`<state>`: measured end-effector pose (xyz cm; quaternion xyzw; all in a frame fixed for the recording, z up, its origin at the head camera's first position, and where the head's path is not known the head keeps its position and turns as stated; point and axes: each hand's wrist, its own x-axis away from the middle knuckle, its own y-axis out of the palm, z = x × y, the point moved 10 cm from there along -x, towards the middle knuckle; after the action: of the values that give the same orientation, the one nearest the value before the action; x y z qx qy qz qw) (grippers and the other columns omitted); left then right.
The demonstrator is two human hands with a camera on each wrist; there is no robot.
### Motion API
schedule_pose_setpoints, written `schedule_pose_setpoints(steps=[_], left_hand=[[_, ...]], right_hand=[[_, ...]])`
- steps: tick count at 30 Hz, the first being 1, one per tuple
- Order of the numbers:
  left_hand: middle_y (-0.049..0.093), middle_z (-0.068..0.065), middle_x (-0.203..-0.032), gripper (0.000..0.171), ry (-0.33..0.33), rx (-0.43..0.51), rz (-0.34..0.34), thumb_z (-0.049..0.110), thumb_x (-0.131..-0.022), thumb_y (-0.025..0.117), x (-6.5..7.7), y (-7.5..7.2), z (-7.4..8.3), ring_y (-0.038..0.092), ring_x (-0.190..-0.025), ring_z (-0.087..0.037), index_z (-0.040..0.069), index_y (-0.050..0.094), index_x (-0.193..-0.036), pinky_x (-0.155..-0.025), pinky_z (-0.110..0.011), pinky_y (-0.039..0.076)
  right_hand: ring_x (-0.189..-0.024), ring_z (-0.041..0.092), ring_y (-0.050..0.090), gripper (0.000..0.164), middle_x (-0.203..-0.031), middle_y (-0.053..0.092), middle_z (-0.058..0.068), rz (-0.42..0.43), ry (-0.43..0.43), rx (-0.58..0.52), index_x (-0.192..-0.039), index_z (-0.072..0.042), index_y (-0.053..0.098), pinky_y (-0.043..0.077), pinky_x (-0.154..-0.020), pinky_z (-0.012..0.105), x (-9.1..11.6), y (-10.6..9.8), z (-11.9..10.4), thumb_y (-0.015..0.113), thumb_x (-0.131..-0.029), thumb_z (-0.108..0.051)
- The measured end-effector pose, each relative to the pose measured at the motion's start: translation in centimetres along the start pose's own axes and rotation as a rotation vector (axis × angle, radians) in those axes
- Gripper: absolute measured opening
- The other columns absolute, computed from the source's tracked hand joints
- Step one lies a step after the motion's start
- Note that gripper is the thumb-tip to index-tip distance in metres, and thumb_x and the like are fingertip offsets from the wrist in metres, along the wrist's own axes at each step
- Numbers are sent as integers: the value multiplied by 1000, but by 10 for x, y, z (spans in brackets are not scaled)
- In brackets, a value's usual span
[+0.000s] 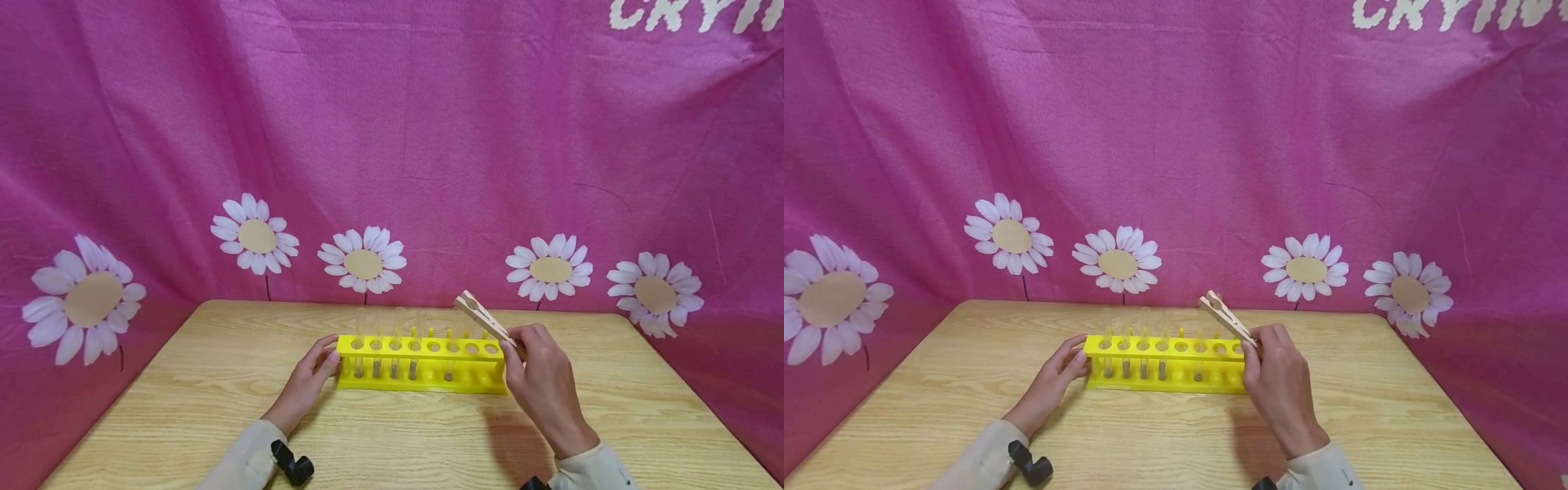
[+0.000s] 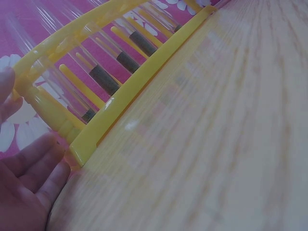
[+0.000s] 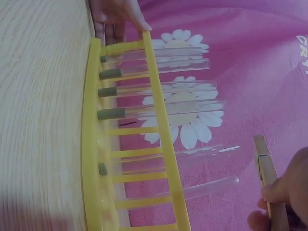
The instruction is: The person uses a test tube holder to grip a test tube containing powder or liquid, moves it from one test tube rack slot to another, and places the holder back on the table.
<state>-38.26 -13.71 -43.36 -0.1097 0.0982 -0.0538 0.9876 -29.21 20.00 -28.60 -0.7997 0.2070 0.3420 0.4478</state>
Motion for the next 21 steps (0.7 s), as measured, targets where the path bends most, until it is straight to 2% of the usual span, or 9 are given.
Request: schedule_pose_setpoints(steps=[7, 13, 21], left_hand=[[54, -10, -132, 54, -9, 2, -7, 47, -98, 48, 0, -1, -2, 52, -122, -25, 20, 42, -144, -106, -45, 40], [52, -12, -134, 50, 1, 9, -1, 43, -100, 46, 1, -4, -1, 51, -123, -26, 19, 41, -144, -106, -45, 40], [51, -14, -135, 48, 0, 39, -8, 41, -101, 47, 0, -2, -1, 50, -124, -28, 20, 42, -144, -106, -45, 40]], right_hand=[[-67, 19, 47, 16, -83, 55, 9, -1, 35, 8, -96, 2, 63, 44, -55, 29, -2, -3, 5, 72, -82, 0], [-70, 21, 49, 18, -86, 54, 10, 1, 52, 4, -98, 3, 62, 45, -58, 32, -3, -7, 9, 72, -83, 0], [-72, 24, 50, 23, -87, 53, 12, -24, 145, 22, -106, 4, 62, 46, -58, 32, -4, -10, 21, 70, -86, -2]])
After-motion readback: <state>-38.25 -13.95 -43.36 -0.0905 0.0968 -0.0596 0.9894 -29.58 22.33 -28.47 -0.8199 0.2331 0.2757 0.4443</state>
